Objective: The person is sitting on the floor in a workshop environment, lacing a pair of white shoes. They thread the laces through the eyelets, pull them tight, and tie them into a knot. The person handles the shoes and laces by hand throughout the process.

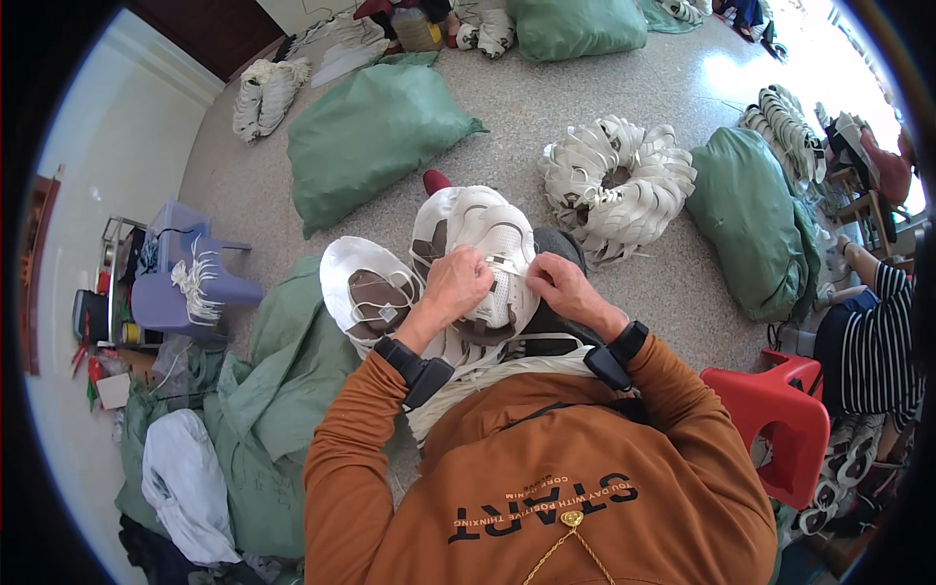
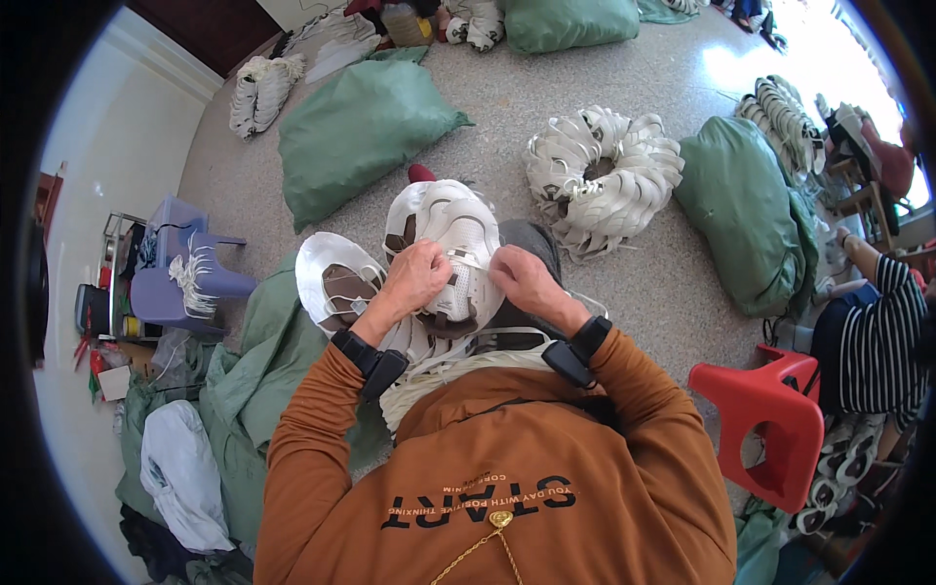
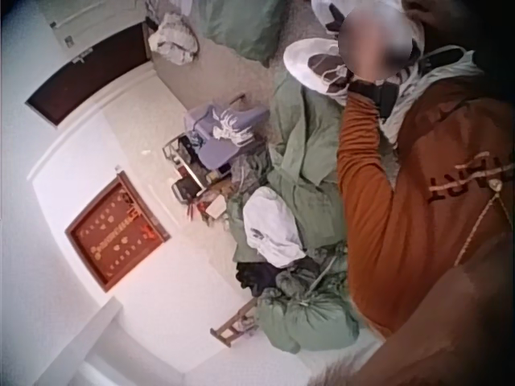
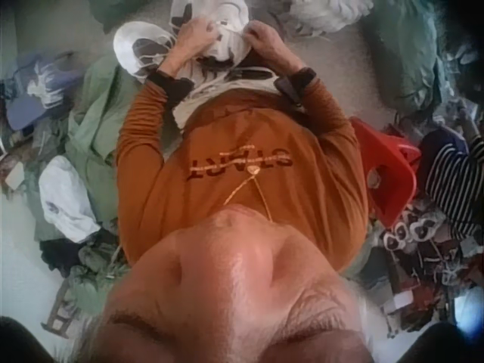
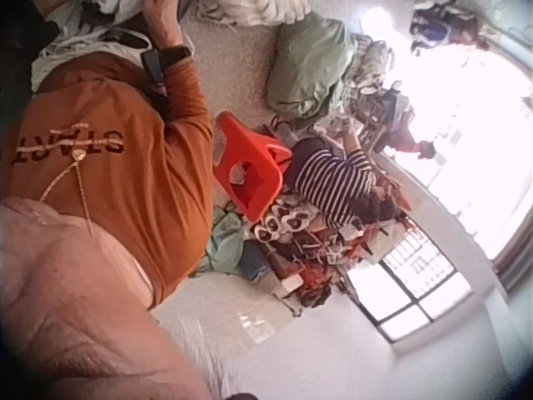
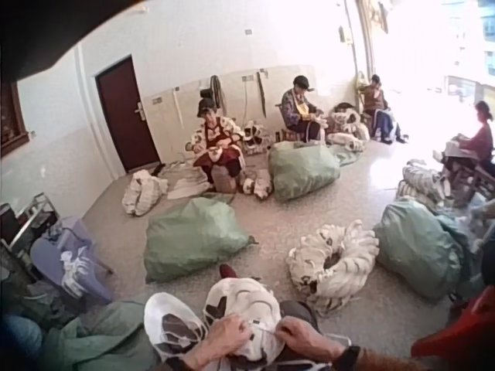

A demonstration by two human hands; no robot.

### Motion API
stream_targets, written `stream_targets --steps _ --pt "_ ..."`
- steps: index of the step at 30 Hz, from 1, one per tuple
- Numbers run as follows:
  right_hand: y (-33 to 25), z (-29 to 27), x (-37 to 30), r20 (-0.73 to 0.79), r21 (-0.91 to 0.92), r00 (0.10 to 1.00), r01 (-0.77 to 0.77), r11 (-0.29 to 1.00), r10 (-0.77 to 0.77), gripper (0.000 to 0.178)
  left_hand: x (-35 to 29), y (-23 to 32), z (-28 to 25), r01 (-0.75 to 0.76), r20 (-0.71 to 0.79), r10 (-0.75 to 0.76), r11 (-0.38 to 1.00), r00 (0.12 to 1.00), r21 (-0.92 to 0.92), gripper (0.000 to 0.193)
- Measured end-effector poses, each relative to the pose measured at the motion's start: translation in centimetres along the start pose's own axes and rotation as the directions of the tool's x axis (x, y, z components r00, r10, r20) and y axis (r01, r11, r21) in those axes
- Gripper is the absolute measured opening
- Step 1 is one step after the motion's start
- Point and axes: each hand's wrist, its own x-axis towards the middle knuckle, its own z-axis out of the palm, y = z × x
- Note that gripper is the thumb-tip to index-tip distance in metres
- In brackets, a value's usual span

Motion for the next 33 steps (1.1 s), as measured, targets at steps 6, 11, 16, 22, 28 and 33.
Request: stream_targets --steps 6,11,16,22,28,33 --pt "-0.5 -0.7 -1.5 -0.023 0.028 0.999 -0.035 0.999 0.036 0.013 0.1 0.5 -0.3 -0.017 -0.007 0.018 0.999 1.0 0.037 0.017" --pt "-4.6 -1.5 -3.4 0.211 -0.097 0.976 0.08 0.992 -0.058 0.013 -2.8 1.9 -2.1 0.155 0.11 -0.123 0.924 0.986 -0.35 0.025" --pt "-9.7 -0.3 -5.8 0.427 0.078 0.883 0.179 0.981 -0.195 0.014 -6.3 5.0 -2.3 0.648 0.616 -0.213 0.137 0.758 -0.749 0.036" --pt "-8.8 -3.3 -4.5 0.201 0.159 0.949 0.213 0.964 -0.243 0.015 -8.2 7.8 -6.2 0.547 0.594 -0.028 0.426 0.804 -0.721 0.027" --pt "-15.6 -2.9 -2.0 0.285 0.473 0.935 0.056 0.879 -0.212 0.035 -10.5 10.9 -10.4 0.359 0.542 0.065 0.683 0.838 -0.637 0.032" --pt "-10.3 -5.0 0.6 0.34 0.311 0.93 0.03 0.95 -0.14 0.023 -12.7 9.4 -12.1 0.457 0.616 0.057 0.619 0.785 -0.639 0.033"
